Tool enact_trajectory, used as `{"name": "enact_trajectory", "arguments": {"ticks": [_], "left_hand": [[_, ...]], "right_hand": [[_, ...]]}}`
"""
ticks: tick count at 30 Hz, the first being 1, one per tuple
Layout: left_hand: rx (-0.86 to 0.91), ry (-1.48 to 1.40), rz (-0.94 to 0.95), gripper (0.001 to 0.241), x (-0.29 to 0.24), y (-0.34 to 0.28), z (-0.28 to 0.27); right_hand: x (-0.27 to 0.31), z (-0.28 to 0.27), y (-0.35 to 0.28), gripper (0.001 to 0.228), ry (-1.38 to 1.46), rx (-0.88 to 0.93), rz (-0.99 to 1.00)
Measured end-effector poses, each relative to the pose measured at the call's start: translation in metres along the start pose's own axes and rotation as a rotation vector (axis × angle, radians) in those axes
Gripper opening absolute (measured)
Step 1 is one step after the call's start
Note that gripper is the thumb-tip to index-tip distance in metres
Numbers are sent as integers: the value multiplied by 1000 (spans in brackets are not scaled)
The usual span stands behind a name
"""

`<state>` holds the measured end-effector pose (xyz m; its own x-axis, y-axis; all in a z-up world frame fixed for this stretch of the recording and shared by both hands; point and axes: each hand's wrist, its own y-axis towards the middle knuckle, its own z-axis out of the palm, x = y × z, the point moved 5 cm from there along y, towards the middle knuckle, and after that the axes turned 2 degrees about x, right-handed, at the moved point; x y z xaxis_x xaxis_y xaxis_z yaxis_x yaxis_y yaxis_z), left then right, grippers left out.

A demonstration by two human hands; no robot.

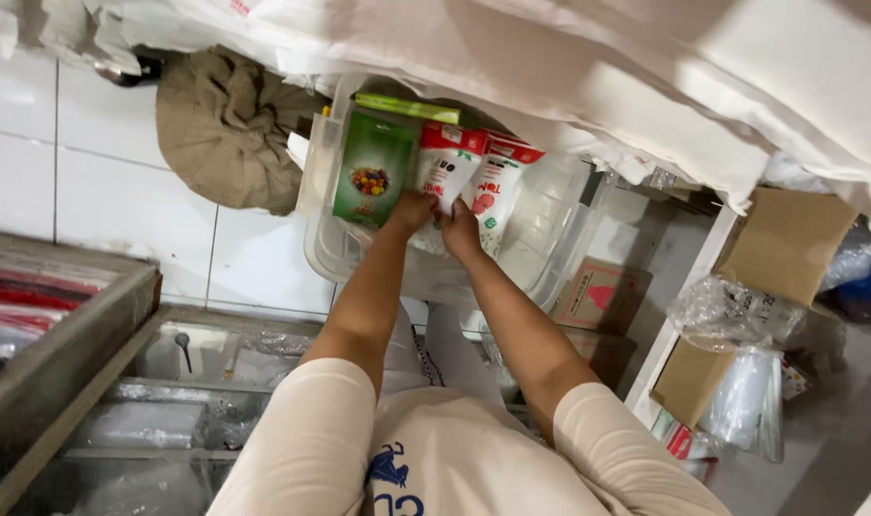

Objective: The person organizes shelves in a store by taking plastic-packaged items from a clear bin and stacking them on the shelf, then takes several small white packets from a pile and places them into the clear bin.

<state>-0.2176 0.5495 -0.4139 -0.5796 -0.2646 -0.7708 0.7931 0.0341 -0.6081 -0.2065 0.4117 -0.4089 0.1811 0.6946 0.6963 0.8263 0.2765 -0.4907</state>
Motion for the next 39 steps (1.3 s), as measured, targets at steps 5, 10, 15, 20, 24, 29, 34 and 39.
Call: {"name": "enact_trajectory", "arguments": {"ticks": [5,10,15,20,24,29,34,39], "left_hand": [[26,-409,-344,64,50,-4,0],[257,-948,-357,80,17,-66,-5],[629,-1036,-83,82,-77,-168,10],[1151,-912,-64,94,-176,-248,77],[1292,-522,-140,98,-226,-278,139],[1426,-530,-150,104,-258,-316,229],[1300,-726,-196,111,-257,-295,276],[1261,-831,-181,117,-258,-278,296]], "right_hand": [[65,-36,-39,25,-107,134,-156],[153,-122,-112,22,-390,560,-290],[239,-212,-196,21,-382,483,-829],[270,-309,-244,17,-548,203,-956],[289,-364,-297,18,-723,-58,-1101],[299,-367,-330,13,-1075,-261,-1086],[266,-387,-353,21,-820,-692,-1162],[199,-327,-381,41,-576,-399,-1242]]}}
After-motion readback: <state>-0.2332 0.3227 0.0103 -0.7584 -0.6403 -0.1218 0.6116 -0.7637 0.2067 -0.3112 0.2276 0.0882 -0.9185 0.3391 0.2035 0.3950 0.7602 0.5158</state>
